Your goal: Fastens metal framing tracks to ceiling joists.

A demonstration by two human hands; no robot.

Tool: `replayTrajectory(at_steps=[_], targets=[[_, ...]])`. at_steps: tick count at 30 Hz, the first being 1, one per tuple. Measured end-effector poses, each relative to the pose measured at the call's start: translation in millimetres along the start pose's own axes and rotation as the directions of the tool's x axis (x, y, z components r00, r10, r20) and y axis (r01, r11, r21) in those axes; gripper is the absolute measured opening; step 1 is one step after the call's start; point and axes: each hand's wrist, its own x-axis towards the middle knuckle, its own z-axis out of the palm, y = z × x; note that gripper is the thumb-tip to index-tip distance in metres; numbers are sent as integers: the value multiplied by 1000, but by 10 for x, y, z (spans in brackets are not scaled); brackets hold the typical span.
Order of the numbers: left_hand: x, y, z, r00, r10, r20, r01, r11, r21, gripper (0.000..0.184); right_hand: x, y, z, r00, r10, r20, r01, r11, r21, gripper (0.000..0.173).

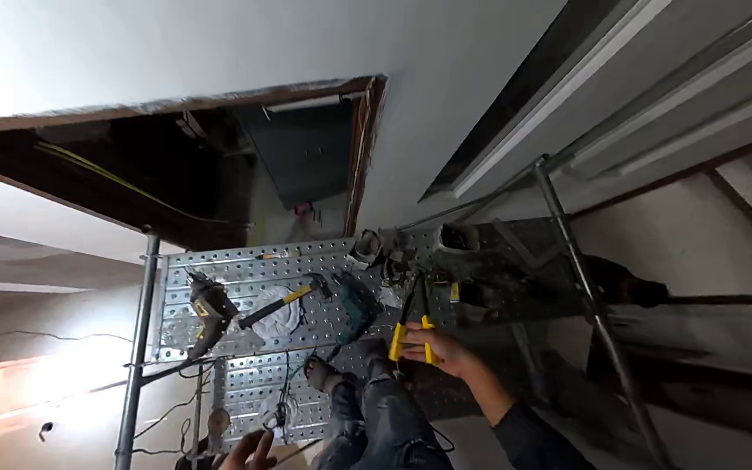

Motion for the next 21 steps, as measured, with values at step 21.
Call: replayTrajectory(at_steps=[21], targets=[[2934,1431,2523,987,-94,-128,120,970,212,98,2000,228,-819,951,-8,-310,-143,877,-460,44]])
